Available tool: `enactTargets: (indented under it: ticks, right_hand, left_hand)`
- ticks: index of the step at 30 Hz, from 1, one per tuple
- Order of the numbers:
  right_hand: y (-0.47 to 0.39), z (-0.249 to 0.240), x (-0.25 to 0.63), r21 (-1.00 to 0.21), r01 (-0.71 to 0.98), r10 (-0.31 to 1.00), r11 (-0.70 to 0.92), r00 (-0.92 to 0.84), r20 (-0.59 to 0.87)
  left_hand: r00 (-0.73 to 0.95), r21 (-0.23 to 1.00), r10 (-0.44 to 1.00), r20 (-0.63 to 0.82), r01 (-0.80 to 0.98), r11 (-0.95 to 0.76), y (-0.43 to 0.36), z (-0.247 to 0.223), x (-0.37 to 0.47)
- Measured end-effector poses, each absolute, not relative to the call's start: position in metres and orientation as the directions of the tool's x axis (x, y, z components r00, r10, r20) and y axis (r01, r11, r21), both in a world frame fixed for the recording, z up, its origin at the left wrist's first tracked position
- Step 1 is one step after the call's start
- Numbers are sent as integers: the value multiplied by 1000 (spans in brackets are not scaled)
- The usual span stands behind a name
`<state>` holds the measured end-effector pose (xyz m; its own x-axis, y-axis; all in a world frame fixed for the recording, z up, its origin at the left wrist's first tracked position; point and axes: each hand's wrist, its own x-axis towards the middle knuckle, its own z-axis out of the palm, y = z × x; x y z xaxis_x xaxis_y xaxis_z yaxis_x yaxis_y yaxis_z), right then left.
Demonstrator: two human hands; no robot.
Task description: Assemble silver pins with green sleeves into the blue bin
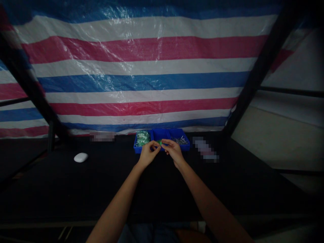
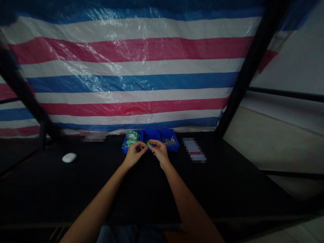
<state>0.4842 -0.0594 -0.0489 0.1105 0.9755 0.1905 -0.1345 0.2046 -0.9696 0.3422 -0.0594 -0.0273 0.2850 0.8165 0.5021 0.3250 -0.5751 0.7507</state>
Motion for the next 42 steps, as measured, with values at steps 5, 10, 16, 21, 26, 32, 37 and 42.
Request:
enactTargets:
  ticks: [5, 10, 16, 21, 26, 32, 37, 42]
  right_hand:
    - [-60, -48, 483, -968, -157, 980, 195, 82, 184]
    - [-61, -46, 483, -963, -174, 978, 205, 73, 195]
    - [-62, -44, 481, -956, -178, 972, 231, 86, 219]
    - [-63, -43, 481, -962, -166, 974, 218, 91, 205]
    - [-64, -43, 481, -969, -144, 980, 199, 50, 194]
    - [-63, -43, 482, -971, -166, 985, 175, 23, 173]
    - [-64, -44, 482, -968, -170, 982, 184, -7, 188]
    - [-62, -48, 481, -971, -173, 986, 165, -1, 168]
  left_hand:
    - [273, 780, 819, 504, 264, -568, -58, -32, 345]
    - [260, 799, 827, 498, 232, -554, -57, -33, 345]
    - [261, 785, 820, 510, 250, -567, -59, -29, 345]
    - [284, 694, 804, 522, 405, -594, -67, -24, 342]
    - [266, 664, 794, 546, 441, -604, -69, -21, 341]
    - [228, 707, 790, 569, 355, -611, -62, -23, 341]
    - [197, 785, 822, 534, 247, -568, -53, -27, 339]
    - [229, 833, 842, 488, 167, -528, -48, -31, 339]
